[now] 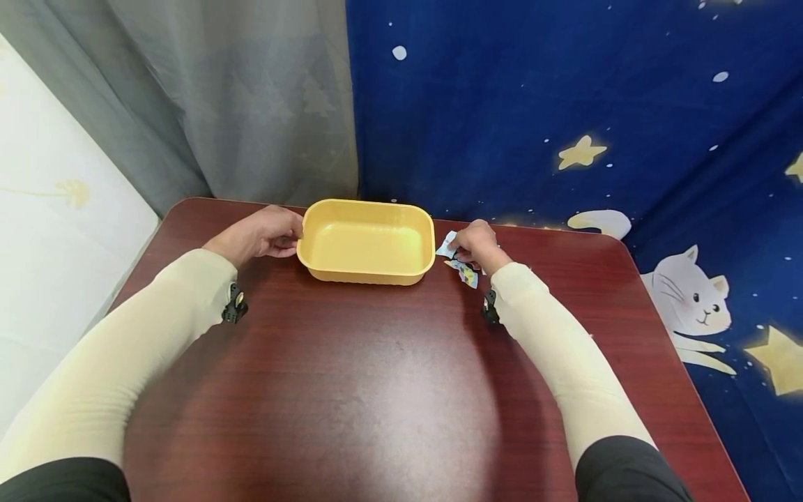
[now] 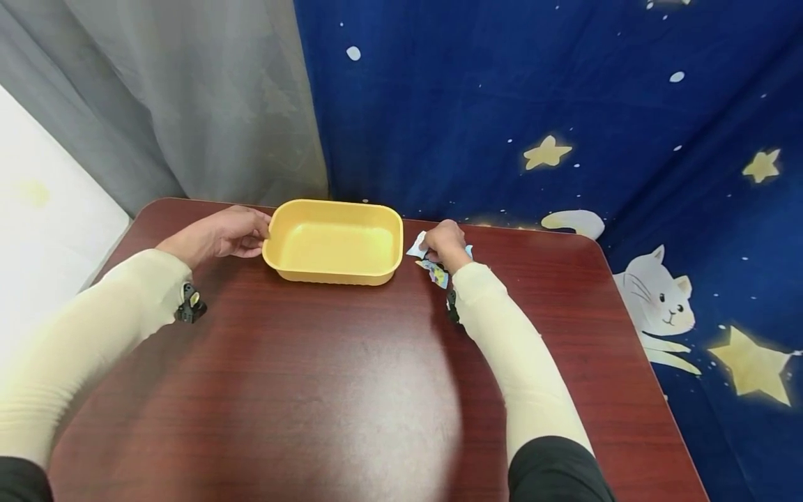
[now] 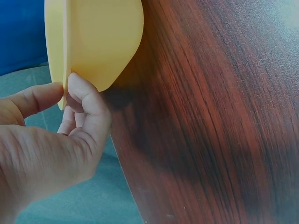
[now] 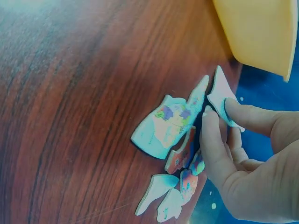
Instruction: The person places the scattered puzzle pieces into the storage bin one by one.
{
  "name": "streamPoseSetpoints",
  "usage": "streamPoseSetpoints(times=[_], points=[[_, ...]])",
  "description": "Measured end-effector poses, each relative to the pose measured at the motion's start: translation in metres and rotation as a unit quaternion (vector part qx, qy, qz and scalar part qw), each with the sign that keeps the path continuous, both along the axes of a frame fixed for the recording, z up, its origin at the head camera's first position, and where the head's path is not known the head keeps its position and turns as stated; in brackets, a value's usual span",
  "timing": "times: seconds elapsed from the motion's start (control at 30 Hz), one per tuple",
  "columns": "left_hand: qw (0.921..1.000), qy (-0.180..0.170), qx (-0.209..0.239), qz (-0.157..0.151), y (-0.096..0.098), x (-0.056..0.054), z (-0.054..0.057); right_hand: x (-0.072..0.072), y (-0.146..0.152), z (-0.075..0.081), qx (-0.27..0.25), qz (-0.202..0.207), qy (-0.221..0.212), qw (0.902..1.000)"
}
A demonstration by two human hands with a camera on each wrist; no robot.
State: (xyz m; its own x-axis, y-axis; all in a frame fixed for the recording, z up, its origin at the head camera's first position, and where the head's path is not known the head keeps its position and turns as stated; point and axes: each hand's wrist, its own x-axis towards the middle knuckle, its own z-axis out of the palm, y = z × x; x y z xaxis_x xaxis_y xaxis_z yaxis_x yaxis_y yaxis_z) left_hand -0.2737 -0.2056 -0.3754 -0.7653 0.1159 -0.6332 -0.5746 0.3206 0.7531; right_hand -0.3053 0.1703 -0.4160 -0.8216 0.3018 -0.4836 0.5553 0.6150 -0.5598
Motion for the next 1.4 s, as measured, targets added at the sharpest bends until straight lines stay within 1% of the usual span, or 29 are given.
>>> streamPoseSetpoints(times=[0.13,0.2,0.27,0.33,0.37,0.43,0.63,0.8,0.93,1.03,1.13,1.27,1.4], points=[[1.0000,0.003,0.000,0.003,0.000,0.001,-0.001,-0.007,0.010,-0.005,-0.078,-0.025,0.001,0.9966],[1.0000,0.005,0.002,0.004,0.000,0.002,-0.001,-0.011,0.017,-0.008,-0.137,-0.038,0.003,0.9898],[1.0000,0.005,0.002,0.005,0.000,0.002,-0.002,-0.011,0.021,-0.006,-0.178,-0.050,0.004,0.9828],[1.0000,0.006,0.002,0.006,0.000,0.001,-0.002,-0.010,0.025,-0.002,-0.218,-0.066,0.003,0.9737],[1.0000,0.006,0.001,0.006,0.000,0.001,-0.003,-0.008,0.026,0.001,-0.234,-0.076,0.004,0.9692],[0.9999,0.008,0.000,0.008,0.000,0.001,-0.003,-0.005,0.027,0.008,-0.251,-0.092,0.002,0.9635],[0.9998,0.013,0.004,0.013,0.000,0.002,-0.004,-0.004,0.038,0.024,-0.338,-0.123,-0.026,0.9326],[0.9998,0.012,0.007,0.012,-0.001,0.003,-0.003,-0.004,0.047,0.031,-0.406,-0.153,-0.045,0.8999],[0.9997,0.012,0.010,0.016,-0.001,0.002,-0.003,-0.002,0.048,0.035,-0.441,-0.157,-0.044,0.8826],[0.9997,0.010,0.010,0.019,-0.002,0.002,-0.004,0.000,0.046,0.037,-0.458,-0.156,-0.041,0.8740],[0.9997,0.008,0.011,0.021,-0.002,0.001,-0.005,0.002,0.041,0.037,-0.480,-0.154,-0.041,0.8626],[0.9996,0.008,0.014,0.025,-0.002,0.002,-0.006,0.006,0.032,0.037,-0.500,-0.144,-0.037,0.8533],[0.9995,0.011,0.014,0.026,-0.003,0.002,-0.006,0.009,0.019,0.036,-0.513,-0.127,-0.033,0.8485]])
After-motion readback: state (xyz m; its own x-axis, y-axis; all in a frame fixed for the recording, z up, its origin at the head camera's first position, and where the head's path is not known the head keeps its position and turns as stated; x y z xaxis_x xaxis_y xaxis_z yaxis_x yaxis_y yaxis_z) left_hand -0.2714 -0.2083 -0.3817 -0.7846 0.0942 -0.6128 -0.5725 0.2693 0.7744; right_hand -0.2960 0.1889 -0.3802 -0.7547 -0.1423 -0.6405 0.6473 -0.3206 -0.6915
